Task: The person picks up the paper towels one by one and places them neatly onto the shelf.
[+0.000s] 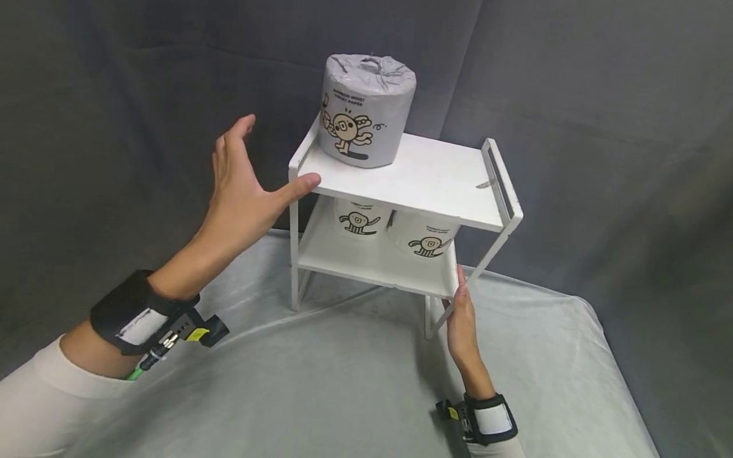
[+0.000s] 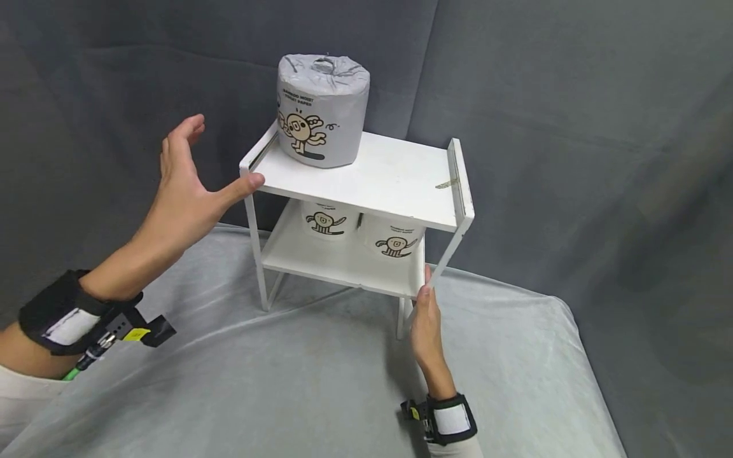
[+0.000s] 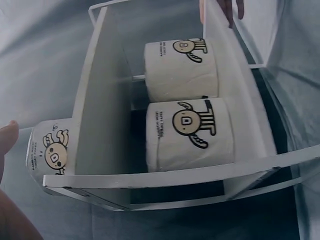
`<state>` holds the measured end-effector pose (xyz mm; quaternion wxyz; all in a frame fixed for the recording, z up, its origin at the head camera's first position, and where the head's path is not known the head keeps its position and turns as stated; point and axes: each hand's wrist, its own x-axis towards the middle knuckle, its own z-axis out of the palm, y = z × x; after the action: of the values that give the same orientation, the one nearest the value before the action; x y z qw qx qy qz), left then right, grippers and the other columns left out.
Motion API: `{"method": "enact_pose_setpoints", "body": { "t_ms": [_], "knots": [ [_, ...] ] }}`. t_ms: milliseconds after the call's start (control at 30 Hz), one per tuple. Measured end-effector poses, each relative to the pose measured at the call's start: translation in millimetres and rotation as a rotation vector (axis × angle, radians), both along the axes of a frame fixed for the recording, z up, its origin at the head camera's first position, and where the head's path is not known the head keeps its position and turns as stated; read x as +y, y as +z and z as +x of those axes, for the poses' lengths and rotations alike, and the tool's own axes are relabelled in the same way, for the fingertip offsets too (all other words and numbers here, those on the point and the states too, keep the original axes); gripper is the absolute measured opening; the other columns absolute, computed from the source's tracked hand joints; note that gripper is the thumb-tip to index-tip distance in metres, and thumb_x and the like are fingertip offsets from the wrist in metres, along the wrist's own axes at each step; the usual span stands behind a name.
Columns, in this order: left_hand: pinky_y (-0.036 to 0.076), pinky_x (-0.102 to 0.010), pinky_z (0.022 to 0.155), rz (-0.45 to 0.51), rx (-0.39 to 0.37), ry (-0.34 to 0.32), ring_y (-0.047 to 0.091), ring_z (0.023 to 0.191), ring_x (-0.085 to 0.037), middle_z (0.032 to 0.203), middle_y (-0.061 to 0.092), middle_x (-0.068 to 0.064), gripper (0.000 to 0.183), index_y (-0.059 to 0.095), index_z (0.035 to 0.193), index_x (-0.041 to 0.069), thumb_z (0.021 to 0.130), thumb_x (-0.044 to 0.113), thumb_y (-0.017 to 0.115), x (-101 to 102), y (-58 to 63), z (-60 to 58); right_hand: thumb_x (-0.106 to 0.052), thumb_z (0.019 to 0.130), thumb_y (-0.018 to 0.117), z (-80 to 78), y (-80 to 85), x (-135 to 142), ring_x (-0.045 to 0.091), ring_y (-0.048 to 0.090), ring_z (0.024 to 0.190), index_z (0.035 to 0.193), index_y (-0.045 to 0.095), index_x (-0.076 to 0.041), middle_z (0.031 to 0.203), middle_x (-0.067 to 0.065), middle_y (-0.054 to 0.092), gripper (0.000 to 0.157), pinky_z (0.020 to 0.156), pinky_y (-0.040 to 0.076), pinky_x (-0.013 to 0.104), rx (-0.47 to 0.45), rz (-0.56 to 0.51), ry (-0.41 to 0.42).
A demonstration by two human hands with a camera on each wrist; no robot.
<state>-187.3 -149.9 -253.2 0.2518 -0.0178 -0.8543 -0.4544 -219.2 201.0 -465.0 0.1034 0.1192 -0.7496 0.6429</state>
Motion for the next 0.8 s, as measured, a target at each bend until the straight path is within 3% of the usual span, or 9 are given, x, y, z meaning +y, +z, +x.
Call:
{"method": "enact_pose_setpoints", "body": {
  "t_ms": [367,567,800],
  "knots": [
    [0.024,-0.064,0.108,-0.045,-0.055,-0.027,0.014,0.145,-0.026,0.159,0.014,-0.008,0.106,0.012,0.157,0.015,0.079,0.062,0.067,-7.2,-36.5,13.4,-0.046,0.105,0.015,0.8,1.6,2.6,0.026,0.015,0.148,0.159,0.012,-0.022,0.166,0.006,0.007,0.06,0.117,0.015,0.052,-0.013,0.051,-0.01],
    [0.03,-0.065,0.102,-0.103,-0.079,-0.031,0.022,0.142,-0.032,0.159,0.016,-0.01,0.105,0.013,0.157,0.014,0.08,0.062,0.065,-12.3,-57.4,22.1,-0.046,0.105,0.014,2.8,4.5,7.5,0.028,0.015,0.148,0.159,0.013,-0.025,0.166,0.005,0.009,0.058,0.114,0.017,0.058,-0.043,0.151,-0.042],
    [0.033,-0.064,0.099,-0.171,-0.117,-0.074,0.025,0.14,-0.036,0.158,0.018,-0.015,0.1,0.013,0.157,0.012,0.084,0.061,0.06,-16.6,-77.7,32.5,-0.041,0.106,0.013,6.1,8.6,15.3,0.03,0.017,0.147,0.159,0.014,-0.018,0.164,0.011,0.015,0.058,0.114,0.018,0.059,-0.029,0.247,-0.029]
  ]
}}
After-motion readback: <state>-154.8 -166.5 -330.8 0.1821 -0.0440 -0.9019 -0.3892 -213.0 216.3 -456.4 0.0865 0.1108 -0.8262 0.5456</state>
